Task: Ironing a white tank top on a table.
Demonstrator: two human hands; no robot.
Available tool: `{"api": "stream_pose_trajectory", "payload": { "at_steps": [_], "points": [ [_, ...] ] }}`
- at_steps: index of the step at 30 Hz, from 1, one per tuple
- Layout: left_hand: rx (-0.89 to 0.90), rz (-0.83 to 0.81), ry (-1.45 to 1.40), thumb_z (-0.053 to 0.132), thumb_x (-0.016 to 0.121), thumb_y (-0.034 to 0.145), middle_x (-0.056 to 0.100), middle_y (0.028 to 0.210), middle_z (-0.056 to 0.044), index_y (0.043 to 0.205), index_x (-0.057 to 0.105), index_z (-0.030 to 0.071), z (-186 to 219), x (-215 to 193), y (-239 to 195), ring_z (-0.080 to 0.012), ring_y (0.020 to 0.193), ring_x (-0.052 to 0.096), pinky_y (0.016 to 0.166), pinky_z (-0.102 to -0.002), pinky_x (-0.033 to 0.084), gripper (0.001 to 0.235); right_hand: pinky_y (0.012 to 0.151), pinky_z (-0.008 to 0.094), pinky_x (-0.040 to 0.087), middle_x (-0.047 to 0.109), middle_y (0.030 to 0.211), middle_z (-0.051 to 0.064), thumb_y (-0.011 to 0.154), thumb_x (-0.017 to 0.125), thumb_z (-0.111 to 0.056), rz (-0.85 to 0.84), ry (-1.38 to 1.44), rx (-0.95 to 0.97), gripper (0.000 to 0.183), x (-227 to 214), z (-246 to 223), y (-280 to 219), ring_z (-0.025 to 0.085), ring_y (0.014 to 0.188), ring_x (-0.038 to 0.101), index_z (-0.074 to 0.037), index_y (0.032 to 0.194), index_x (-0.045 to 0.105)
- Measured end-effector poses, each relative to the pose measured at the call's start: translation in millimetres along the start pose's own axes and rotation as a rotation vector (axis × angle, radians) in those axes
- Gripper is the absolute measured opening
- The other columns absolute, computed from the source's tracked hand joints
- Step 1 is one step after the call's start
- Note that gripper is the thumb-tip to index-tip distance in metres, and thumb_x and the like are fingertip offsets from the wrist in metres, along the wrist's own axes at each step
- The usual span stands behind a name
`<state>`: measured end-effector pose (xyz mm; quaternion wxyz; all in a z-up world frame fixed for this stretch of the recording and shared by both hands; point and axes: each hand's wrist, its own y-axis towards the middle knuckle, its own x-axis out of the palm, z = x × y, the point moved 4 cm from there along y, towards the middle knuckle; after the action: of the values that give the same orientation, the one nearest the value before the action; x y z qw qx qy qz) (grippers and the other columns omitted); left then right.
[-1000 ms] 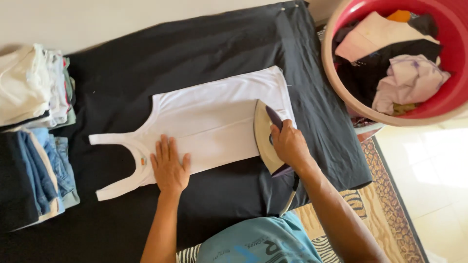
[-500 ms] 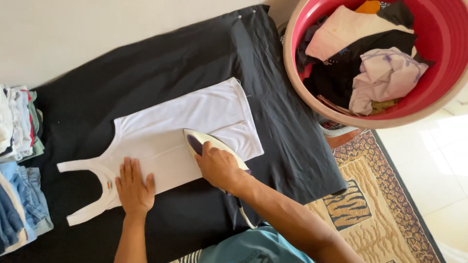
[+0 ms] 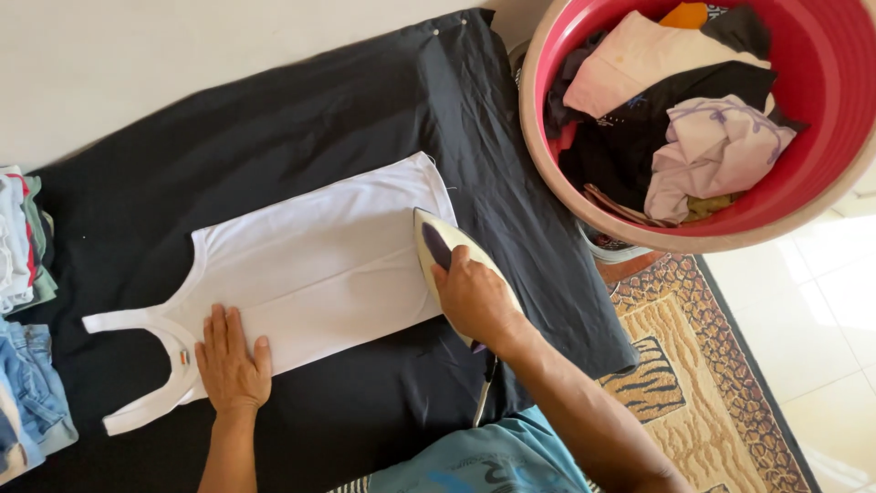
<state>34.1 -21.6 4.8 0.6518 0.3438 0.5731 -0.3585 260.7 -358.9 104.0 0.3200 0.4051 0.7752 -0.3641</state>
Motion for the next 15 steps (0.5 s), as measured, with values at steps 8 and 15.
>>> {"api": "stream_pose_trajectory", "payload": {
  "at_steps": [8,15],
  "points": [
    [-0.004,-0.005,0.018,0.041,0.04,0.097,0.03,0.169,-0.016,0.159,0.036,0.002,-8.0,11.5,0.0,-0.0371,0.154,0.027,0.121,-0.057,0.021,0.073,0.03,0.037,0.04,0.058,0.073,0.015,0.1,0.058,-0.027,0.251,-0.125,-0.568,0.033,74.4,-106.7,-20.4,0.025,0.039,0.053,0.006,0.093,0.061],
    [0.063,0.071,0.009,0.038,0.043,0.1,0.035,0.166,-0.021,0.158,0.041,0.0,-4.3,5.2,-1.6,-0.0405,0.152,0.033,0.119,-0.059,0.025,0.069,0.048,0.04,0.055,0.071,0.078,0.017,0.105,0.05,-0.033,-0.188,-0.046,-0.381,0.037,101.6,-128.3,-5.9,0.032,0.058,0.07,0.003,0.102,0.055]
  ]
}}
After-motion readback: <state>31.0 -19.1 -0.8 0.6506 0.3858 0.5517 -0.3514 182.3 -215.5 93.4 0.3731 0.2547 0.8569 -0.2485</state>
